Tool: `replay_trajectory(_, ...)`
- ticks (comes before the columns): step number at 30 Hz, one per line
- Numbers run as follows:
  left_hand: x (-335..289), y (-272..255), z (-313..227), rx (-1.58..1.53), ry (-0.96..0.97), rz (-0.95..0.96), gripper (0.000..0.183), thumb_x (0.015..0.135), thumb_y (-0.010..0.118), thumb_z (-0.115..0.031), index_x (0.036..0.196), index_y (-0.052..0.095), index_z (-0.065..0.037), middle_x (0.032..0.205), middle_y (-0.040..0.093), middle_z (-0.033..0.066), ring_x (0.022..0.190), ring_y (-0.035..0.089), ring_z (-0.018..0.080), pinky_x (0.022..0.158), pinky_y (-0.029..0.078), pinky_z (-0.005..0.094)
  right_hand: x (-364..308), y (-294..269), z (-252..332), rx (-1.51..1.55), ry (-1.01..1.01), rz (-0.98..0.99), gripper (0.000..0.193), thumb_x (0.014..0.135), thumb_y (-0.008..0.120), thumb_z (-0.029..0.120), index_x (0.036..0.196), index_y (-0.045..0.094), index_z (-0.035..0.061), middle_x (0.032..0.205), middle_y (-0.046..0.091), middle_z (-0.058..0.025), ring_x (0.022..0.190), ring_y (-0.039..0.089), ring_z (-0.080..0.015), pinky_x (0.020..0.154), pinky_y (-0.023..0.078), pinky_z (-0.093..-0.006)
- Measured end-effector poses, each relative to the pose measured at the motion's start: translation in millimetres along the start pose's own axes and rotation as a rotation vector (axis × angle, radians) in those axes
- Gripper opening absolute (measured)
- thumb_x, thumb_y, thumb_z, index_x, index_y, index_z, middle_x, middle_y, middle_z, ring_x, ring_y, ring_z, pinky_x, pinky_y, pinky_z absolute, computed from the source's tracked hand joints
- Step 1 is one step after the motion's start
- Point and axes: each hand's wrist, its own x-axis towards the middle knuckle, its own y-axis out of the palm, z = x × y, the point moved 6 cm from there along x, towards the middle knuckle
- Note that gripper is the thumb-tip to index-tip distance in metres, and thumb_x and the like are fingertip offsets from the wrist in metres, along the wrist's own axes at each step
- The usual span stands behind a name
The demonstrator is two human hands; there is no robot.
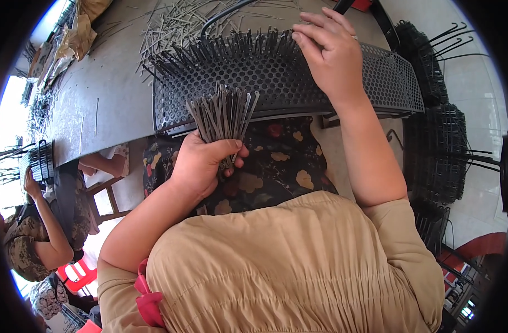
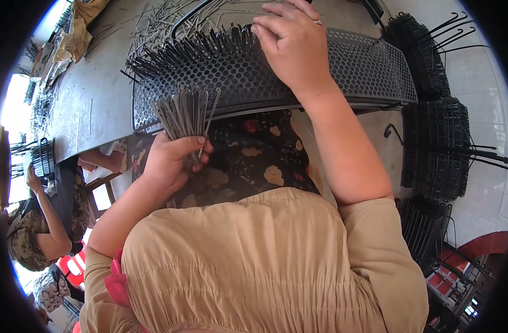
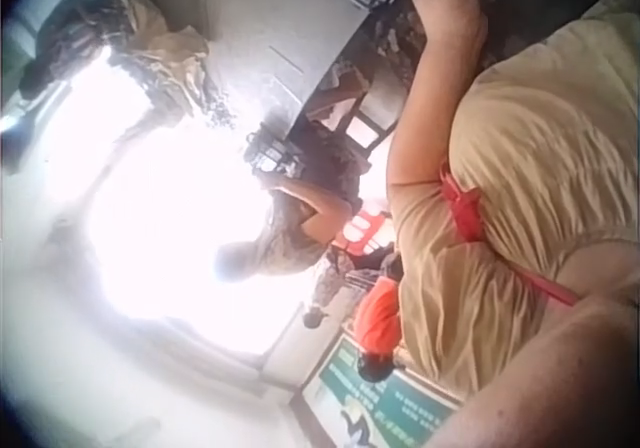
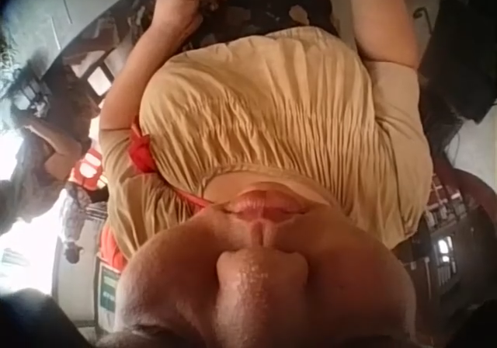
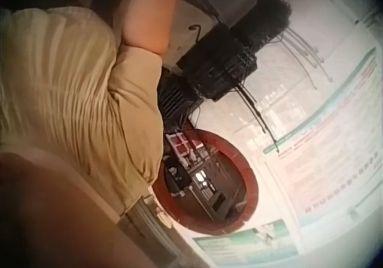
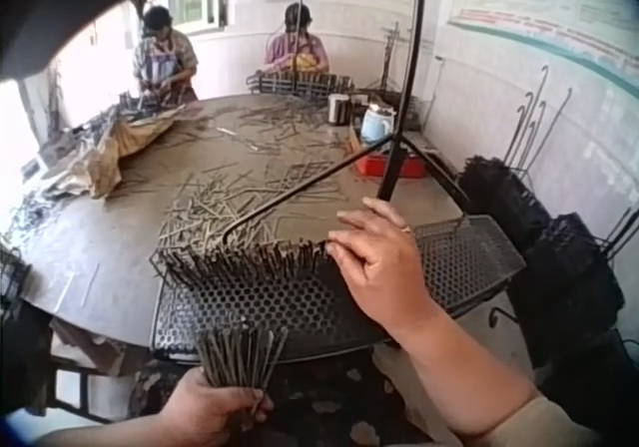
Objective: The recorder picks up thin metal rods and manually inserts them into the holes of a perforated metal grid on a workbench.
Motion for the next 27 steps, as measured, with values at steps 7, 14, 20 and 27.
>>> replay_trajectory(7,-9,4,-9,0.081,0.074,0.005,0.011,0.083,0.067,-0.003,0.093,0.065,-0.002,0.08,0.068,0.008,0.064,0.063,0.0144,0.05,0.045,0.0251,-47,7,52,1.234,0.962,0.457,0.034,0.088,0.069,0.003,0.12,0.058,0.0007,0.089,0.069,-0.0066,0.071,0.062,-0.0081,0.058,0.049,-0.0202)
replay_trajectory(14,-10,26,-23,0.161,0.112,0.012,0.016,0.085,0.067,-0.004,0.101,0.066,-0.002,0.084,0.07,0.0076,0.069,0.065,0.0146,0.054,0.05,0.026,-57,3,55,1.285,1.089,0.417,0.028,0.088,0.069,0.004,0.115,0.06,0.0013,0.088,0.068,-0.0045,0.068,0.06,-0.0053,0.056,0.048,-0.0183)
replay_trajectory(20,-8,22,-15,0.055,0.08,0.004,0.019,0.085,0.066,-0.003,0.104,0.065,-0.001,0.088,0.07,0.0091,0.071,0.066,0.0168,0.055,0.051,0.0276,-65,5,58,1.281,1.137,0.443,0.022,0.089,0.068,0.005,0.11,0.061,0.0011,0.088,0.068,-0.0029,0.073,0.062,-0.0051,0.058,0.049,-0.0181)
replay_trajectory(27,-13,21,-16,0.074,0.09,-0.084,0.02,0.085,0.065,-0.003,0.106,0.065,0.0,0.09,0.07,0.0104,0.072,0.066,0.0181,0.055,0.052,0.0288,-70,6,58,1.306,1.126,0.382,0.022,0.09,0.068,0.005,0.111,0.06,0.0015,0.091,0.07,-0.0067,0.078,0.067,-0.0094,0.061,0.053,-0.0207)
